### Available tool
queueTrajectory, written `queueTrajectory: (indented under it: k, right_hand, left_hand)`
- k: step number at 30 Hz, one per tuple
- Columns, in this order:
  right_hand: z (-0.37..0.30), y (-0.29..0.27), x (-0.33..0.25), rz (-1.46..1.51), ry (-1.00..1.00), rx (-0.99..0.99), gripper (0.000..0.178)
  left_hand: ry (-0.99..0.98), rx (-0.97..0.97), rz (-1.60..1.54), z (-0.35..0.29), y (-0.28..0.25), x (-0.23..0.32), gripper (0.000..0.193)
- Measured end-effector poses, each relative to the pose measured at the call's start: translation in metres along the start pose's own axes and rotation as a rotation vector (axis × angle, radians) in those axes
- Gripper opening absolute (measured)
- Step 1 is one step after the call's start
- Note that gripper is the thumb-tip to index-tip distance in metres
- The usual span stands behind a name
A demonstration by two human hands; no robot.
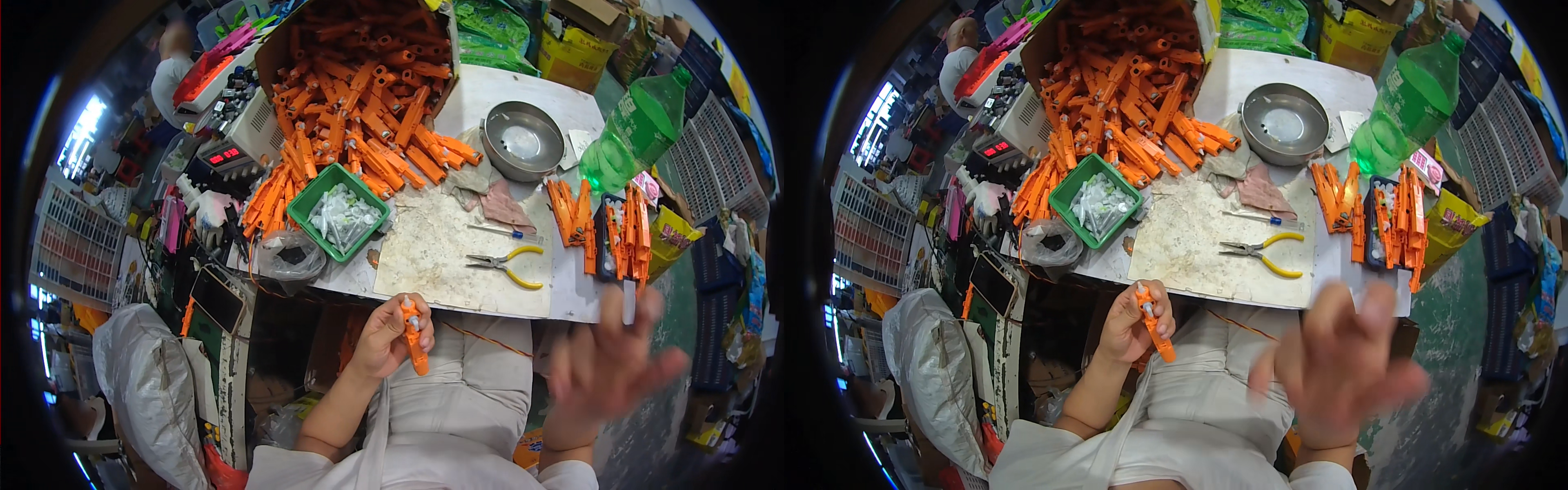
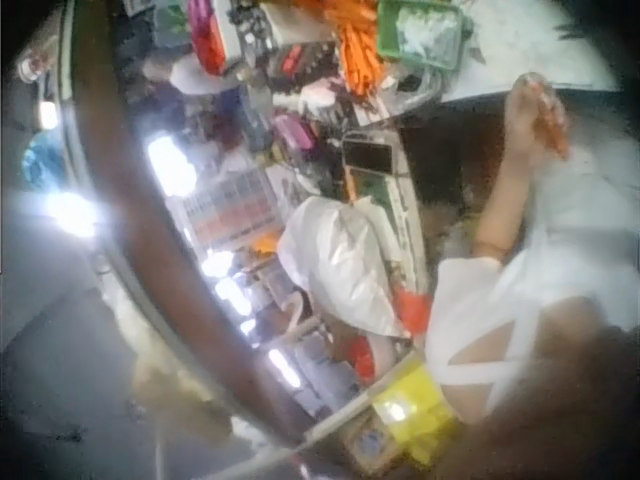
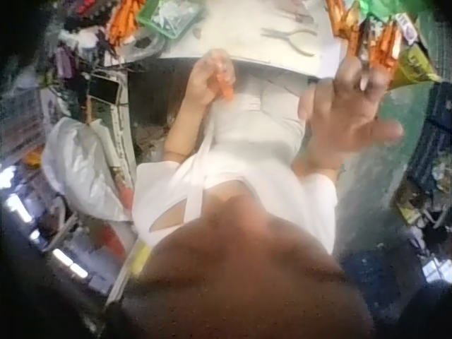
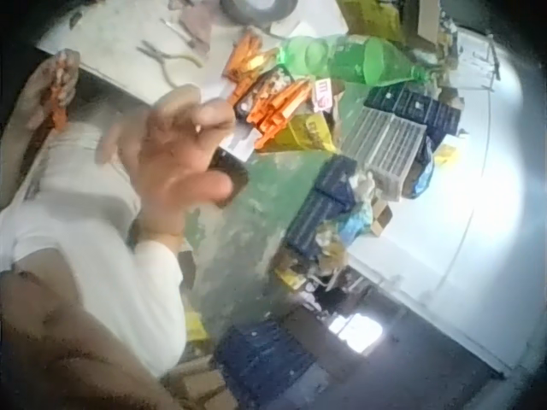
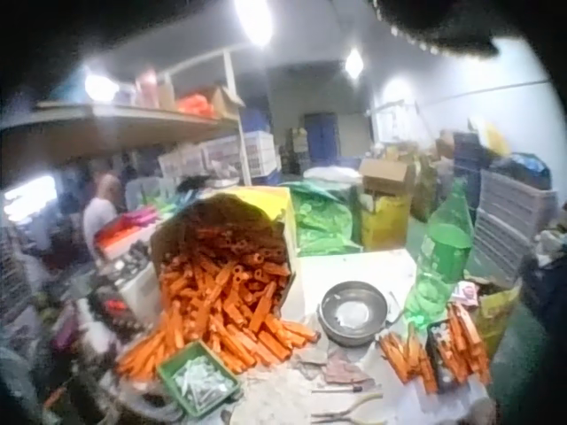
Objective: The person assembles orange plastic components at a cluttered workbench. They use a screwdriver to manipulate internal parts of the orange plastic pieces and a pair of pliers to cut or adjust wires. The person repeatedly picks up orange parts, inserts white components, and secures them, placing finished items into a pile on the table.
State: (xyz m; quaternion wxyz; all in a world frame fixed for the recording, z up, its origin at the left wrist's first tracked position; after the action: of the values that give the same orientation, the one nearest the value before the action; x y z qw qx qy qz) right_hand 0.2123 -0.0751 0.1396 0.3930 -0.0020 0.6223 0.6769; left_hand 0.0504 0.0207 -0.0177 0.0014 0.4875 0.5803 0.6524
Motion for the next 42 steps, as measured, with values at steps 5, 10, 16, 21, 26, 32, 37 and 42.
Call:
queueTrajectory:
  k: [5,10,16,21,26,32,37,42]
  right_hand:
    - [-0.028,0.083,-0.023,0.259,0.221,-0.392,0.048]
    - [-0.046,0.076,-0.033,0.337,0.271,-0.488,0.050]
    - [-0.038,0.082,-0.021,0.338,0.211,-0.461,0.053]
    - [-0.048,0.086,-0.028,0.360,0.299,-0.469,0.055]
    - [-0.038,0.083,-0.021,0.402,0.248,-0.397,0.055]
    - [-0.043,0.082,-0.031,0.402,0.258,-0.434,0.055]
    - [-0.037,0.084,-0.021,0.387,0.272,-0.400,0.055]
    - [-0.050,0.084,-0.028,0.354,0.293,-0.457,0.050]
  left_hand:
    - [-0.024,-0.082,0.022,-0.001,0.013,-0.011,0.037]
    - [-0.005,-0.008,0.058,0.003,0.012,-0.013,0.033]
    - [0.995,0.169,1.255,-0.020,0.042,0.067,0.020]
    - [0.937,-0.199,2.156,0.017,0.024,0.021,0.025]
    - [1.341,-0.134,2.188,-0.004,0.041,0.037,0.029]
    - [1.414,-0.064,1.927,-0.017,0.043,0.054,0.031]
    - [1.092,0.144,1.451,-0.013,0.024,0.075,0.031]
    - [0.671,0.244,0.846,-0.008,0.001,0.054,0.032]
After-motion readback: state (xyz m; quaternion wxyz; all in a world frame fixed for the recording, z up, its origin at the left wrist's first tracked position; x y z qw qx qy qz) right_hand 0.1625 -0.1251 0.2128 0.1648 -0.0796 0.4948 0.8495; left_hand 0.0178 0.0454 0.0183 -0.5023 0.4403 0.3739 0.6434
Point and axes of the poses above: each hand's wrist, its own z-axis towards the middle knuckle, its own y-axis out of the palm, x = y × z, the point moved 10 cm from there along z, towards the middle knuckle, and after that the axes turned 12 degrees about x, right-handed, at the moved point
